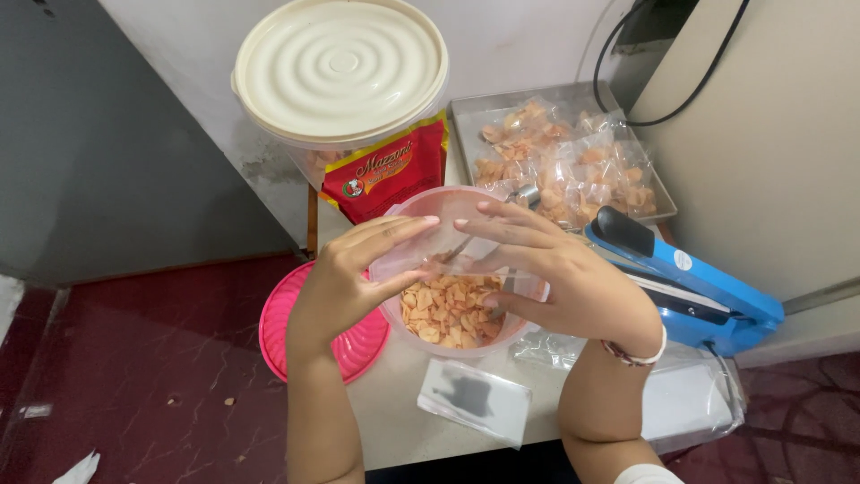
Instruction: Using tongs to fill small plastic bags with chips and sealing them using a manual heat sealer.
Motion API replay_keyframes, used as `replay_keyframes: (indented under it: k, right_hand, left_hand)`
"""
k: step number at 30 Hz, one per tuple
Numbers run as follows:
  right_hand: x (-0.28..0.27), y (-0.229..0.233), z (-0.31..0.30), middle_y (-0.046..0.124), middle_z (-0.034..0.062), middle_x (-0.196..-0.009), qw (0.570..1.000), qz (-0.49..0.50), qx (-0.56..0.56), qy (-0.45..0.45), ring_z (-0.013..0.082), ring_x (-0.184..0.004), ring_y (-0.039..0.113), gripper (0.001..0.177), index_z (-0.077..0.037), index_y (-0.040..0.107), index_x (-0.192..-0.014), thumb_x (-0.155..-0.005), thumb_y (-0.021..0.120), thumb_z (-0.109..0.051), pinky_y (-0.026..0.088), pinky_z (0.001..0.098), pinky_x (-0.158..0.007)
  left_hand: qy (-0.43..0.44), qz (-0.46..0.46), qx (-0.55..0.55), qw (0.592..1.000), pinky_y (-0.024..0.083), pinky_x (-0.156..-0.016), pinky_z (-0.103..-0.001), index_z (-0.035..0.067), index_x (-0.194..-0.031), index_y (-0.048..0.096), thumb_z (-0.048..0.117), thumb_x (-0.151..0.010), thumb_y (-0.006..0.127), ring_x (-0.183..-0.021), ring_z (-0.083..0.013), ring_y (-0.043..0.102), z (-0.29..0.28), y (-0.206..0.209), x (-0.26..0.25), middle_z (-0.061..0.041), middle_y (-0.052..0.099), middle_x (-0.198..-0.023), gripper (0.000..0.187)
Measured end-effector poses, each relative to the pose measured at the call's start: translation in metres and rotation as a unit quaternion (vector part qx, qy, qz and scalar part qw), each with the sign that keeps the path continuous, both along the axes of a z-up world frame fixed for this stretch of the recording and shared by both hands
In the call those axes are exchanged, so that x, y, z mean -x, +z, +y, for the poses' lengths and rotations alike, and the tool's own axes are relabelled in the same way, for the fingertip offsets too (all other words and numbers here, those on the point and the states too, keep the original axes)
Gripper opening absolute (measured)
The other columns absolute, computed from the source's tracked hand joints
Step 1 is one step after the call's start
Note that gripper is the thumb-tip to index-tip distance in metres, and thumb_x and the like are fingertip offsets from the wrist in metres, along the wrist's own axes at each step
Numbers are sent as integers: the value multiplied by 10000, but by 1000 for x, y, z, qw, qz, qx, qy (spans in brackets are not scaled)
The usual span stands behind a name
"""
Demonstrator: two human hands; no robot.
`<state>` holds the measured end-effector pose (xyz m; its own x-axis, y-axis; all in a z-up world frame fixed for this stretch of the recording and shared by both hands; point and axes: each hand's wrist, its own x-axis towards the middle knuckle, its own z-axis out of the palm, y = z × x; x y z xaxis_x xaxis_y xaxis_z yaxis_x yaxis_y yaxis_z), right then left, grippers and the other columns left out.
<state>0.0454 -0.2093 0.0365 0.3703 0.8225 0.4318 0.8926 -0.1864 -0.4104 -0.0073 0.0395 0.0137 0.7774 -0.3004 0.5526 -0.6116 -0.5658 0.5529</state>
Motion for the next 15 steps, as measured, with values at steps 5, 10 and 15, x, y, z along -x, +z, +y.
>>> replay_keyframes:
  k: [5, 10, 15]
  right_hand:
    - [4, 2, 0, 508, 102, -1396, 1000, 14, 1, 6, 312, -1327, 457, 439, -142, 562, -1285, -860, 670, -149, 343, 457, -1118]
    - [10, 7, 2, 570, 100, -1325, 999, 45, 24, 2, 319, -1301, 480, 520, -165, 494, -1342, -852, 654, -89, 376, 445, -1080]
    - [8, 1, -1, 571, 24, -1336, 998, 46, 45, -17, 285, -1363, 420, 515, -182, 491, -1351, -864, 659, -175, 382, 419, -1063]
  left_hand:
    - [6, -3, -4, 1000, 457, -1013, -351, 84, -1245, 582, 145, -822, 728, -1150, -238, 603, -2, -1, 1, -67, 637, -1241, 451]
    - [-8, -44, -9, 999, 492, -1003, -351, 69, -1234, 584, 82, -827, 743, -1118, -245, 631, -3, 0, -2, -84, 648, -1212, 437]
    - [-10, 10, -4, 1000, 482, -824, -282, 121, -1224, 601, 224, -813, 741, -881, -164, 607, 4, -5, -6, -35, 678, -1172, 446]
